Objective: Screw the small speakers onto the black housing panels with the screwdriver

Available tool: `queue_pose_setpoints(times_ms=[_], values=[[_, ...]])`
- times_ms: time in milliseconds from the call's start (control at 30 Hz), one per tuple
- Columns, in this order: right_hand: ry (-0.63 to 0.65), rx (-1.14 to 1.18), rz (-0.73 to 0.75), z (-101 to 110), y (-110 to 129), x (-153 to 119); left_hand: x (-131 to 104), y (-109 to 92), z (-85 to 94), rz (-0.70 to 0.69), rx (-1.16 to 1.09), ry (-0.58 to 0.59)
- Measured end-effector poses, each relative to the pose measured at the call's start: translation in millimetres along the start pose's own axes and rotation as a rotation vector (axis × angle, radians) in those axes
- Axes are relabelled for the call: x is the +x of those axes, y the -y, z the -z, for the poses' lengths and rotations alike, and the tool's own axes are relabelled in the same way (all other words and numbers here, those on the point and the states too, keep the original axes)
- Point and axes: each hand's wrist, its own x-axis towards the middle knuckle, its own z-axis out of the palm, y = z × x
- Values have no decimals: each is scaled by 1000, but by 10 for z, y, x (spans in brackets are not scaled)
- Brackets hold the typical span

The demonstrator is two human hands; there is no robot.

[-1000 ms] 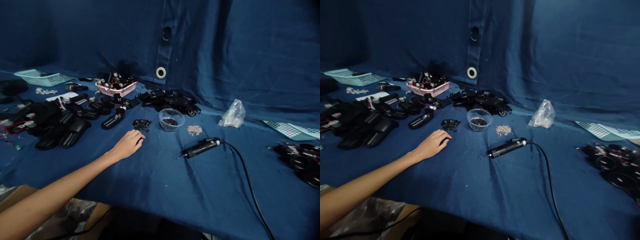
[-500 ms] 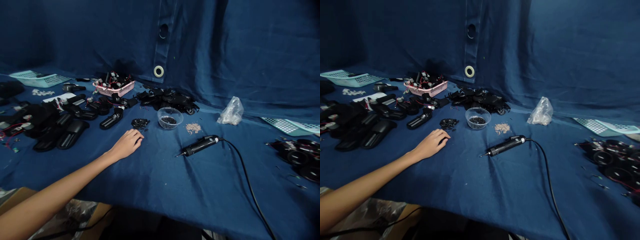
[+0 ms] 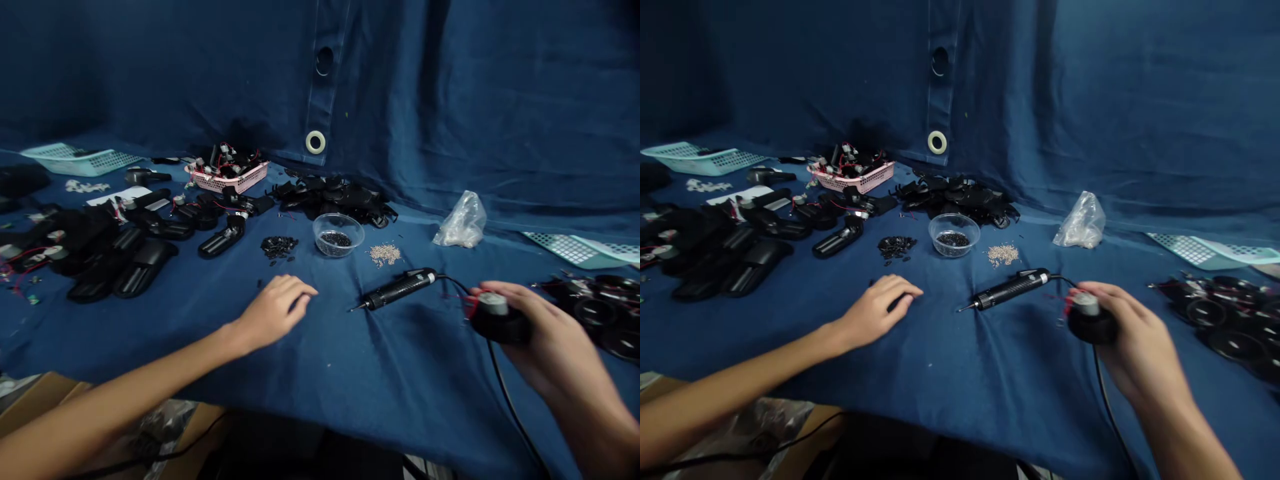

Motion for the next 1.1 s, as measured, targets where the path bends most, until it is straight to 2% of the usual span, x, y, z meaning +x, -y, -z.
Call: queue_pose_setpoints(times_ms=[100, 167, 267, 367, 500, 600, 633, 733, 800, 867, 933, 1033, 1100], values=[[31, 255, -138, -492, 92, -356, -14, -626, -157, 185, -537, 129], [30, 293, -90, -800, 125, -622, -3, -926, -254, 282, -806, 188], [0, 184, 68, -1114, 114, -984, 23, -1105, -374, 322, -944, 155], [67, 222, 166, -1231, 61, -1231, 22, -1059, -466, 305, -892, 48], [262, 316, 221, -1149, -5, -1266, 9, -930, -466, 287, -829, -4], [411, 240, 311, -971, -28, -1033, 27, -867, -327, 284, -715, 87], [508, 175, 341, -906, -29, -926, 38, -853, -266, 272, -689, 148], [931, -15, 296, -756, -11, -630, 74, -826, -102, 222, -650, 317], [1090, -85, 256, -708, 11, -513, 95, -814, -36, 195, -596, 351], [1089, -136, 225, -684, 32, -469, 112, -799, -8, 189, -529, 344], [975, -179, 225, -658, 51, -474, 127, -775, -9, 192, -482, 332], [826, -224, 339, -593, 100, -517, 154, -720, -54, 182, -543, 312], [839, -240, 427, -556, 154, -551, 174, -691, -99, 162, -663, 328]])
